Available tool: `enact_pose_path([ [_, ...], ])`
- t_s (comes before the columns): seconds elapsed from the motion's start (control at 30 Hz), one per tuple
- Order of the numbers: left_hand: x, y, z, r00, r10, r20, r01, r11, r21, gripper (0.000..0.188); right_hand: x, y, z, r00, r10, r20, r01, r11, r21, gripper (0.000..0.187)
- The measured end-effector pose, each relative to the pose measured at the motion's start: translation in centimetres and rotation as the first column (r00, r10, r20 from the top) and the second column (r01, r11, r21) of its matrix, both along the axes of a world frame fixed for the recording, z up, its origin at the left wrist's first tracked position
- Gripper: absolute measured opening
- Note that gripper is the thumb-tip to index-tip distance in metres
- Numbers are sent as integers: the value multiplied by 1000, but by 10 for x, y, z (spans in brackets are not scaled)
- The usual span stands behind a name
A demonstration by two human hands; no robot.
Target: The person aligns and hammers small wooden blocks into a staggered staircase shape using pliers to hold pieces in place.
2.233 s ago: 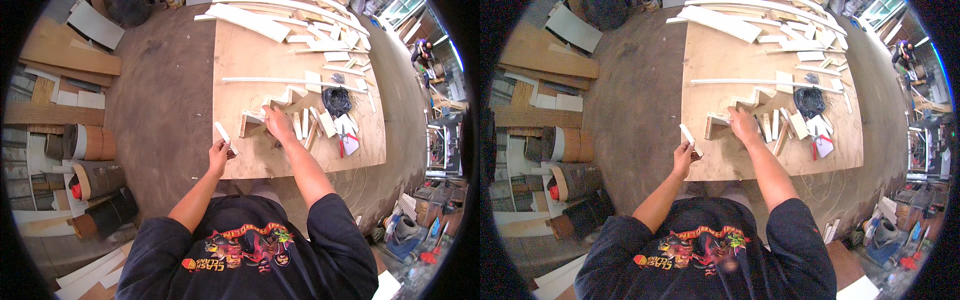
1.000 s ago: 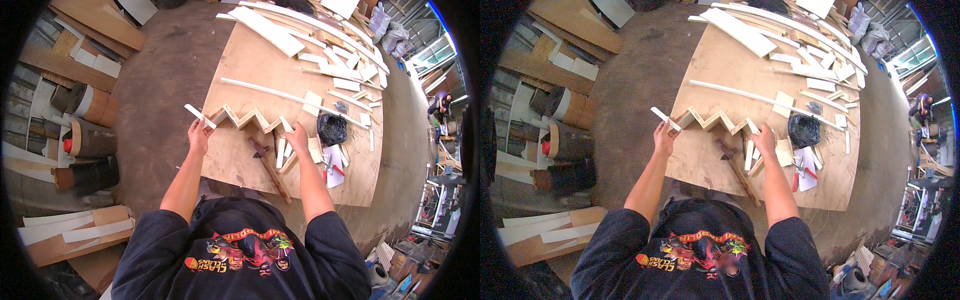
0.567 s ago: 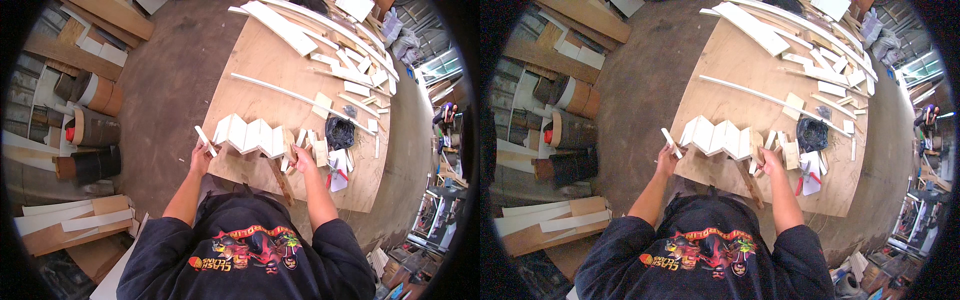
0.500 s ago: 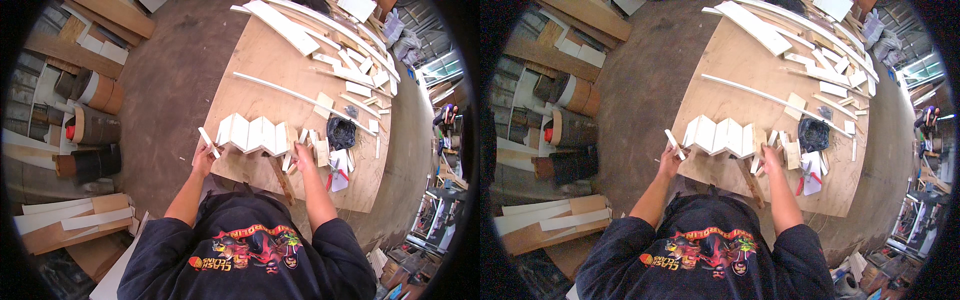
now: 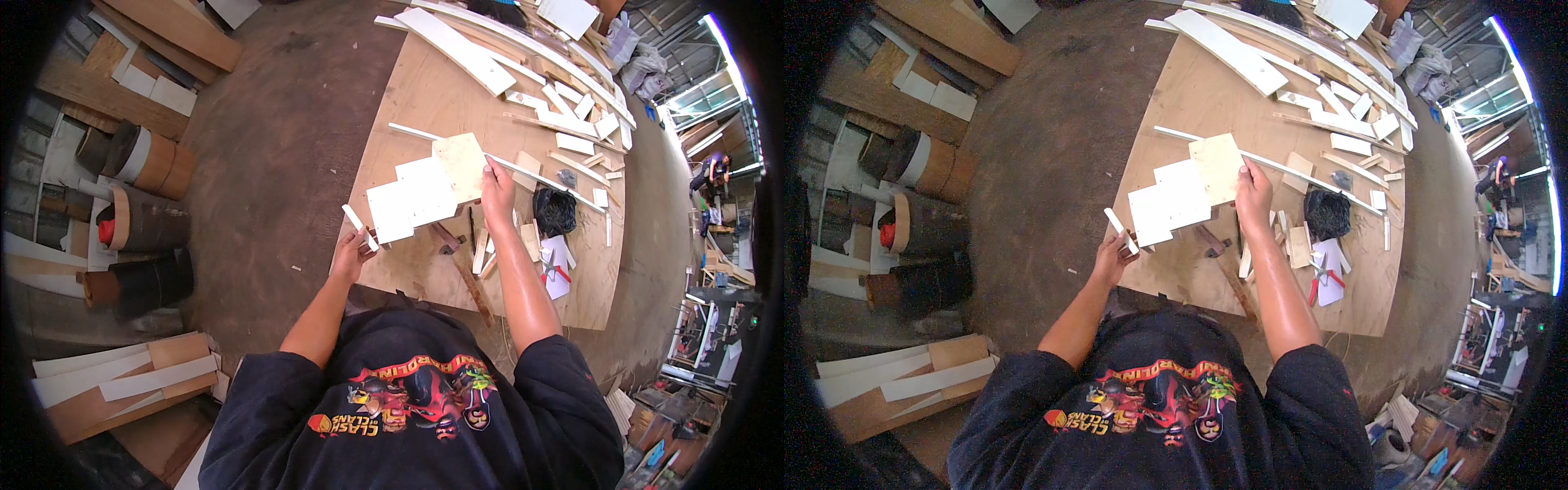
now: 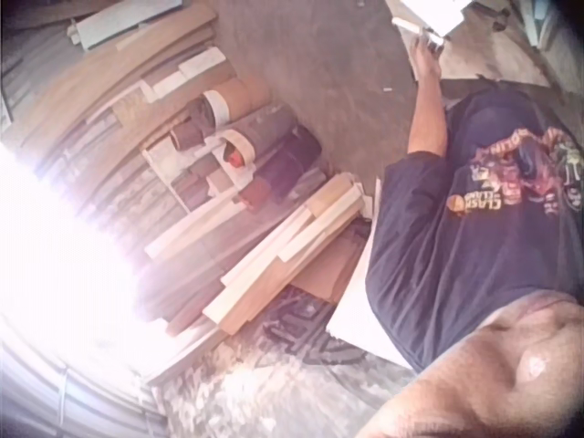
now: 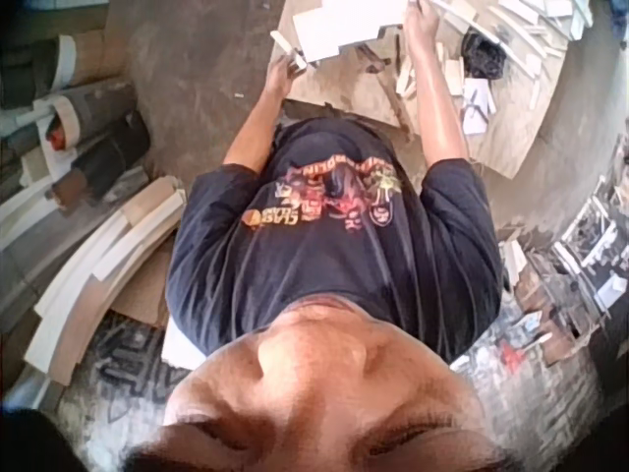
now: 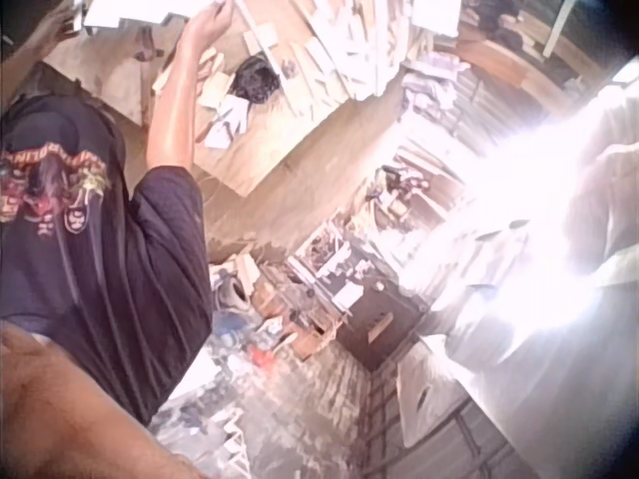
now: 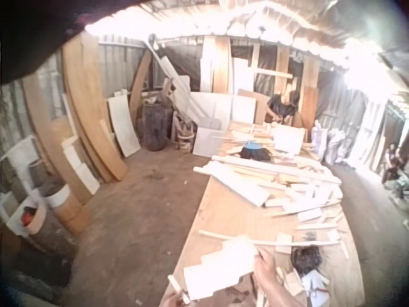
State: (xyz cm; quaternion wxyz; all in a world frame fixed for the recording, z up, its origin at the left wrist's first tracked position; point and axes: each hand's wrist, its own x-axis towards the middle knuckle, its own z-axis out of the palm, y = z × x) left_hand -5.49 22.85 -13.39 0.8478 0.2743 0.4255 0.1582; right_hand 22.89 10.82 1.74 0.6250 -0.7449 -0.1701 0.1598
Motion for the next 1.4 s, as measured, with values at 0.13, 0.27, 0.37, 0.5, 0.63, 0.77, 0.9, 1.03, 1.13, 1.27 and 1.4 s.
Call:
enact_pose_path([
  [0.13,0,13,-3,996,-87,-31,88,995,40,19,7,8,-9,981,-18,192,28,998,-49,34],
  [0.27,-2,22,1,988,-135,-81,143,985,99,22,-8,11,15,996,-79,-51,74,993,-89,34],
  [0.37,1,26,5,983,-135,-127,156,974,167,22,-4,11,14,986,-100,-131,81,987,-141,33],
  [0.5,1,33,5,981,-136,-135,164,960,227,23,-2,13,17,978,-134,-162,112,984,-136,34],
  [0.63,5,36,9,976,-179,-123,208,934,291,23,6,12,19,966,-160,-202,134,981,-137,33],
  [0.77,9,34,21,969,-198,-151,240,902,360,22,11,11,14,963,-196,-184,160,968,-191,31],
  [0.9,9,39,16,969,-214,-126,247,889,385,24,11,11,14,938,-234,-255,196,967,-165,31],
  [1.03,10,42,15,965,-223,-141,261,880,396,23,10,11,21,917,-229,-327,198,972,-125,32],
  [1.13,11,43,15,959,-231,-162,279,865,417,23,13,8,21,910,-214,-355,181,976,-125,30],
  [1.27,17,41,20,959,-225,-175,278,871,405,24,23,3,14,904,-214,-371,173,975,-141,30],
  [1.4,20,36,26,952,-205,-225,282,871,402,24,25,-5,12,894,-203,-400,163,978,-134,29],
])
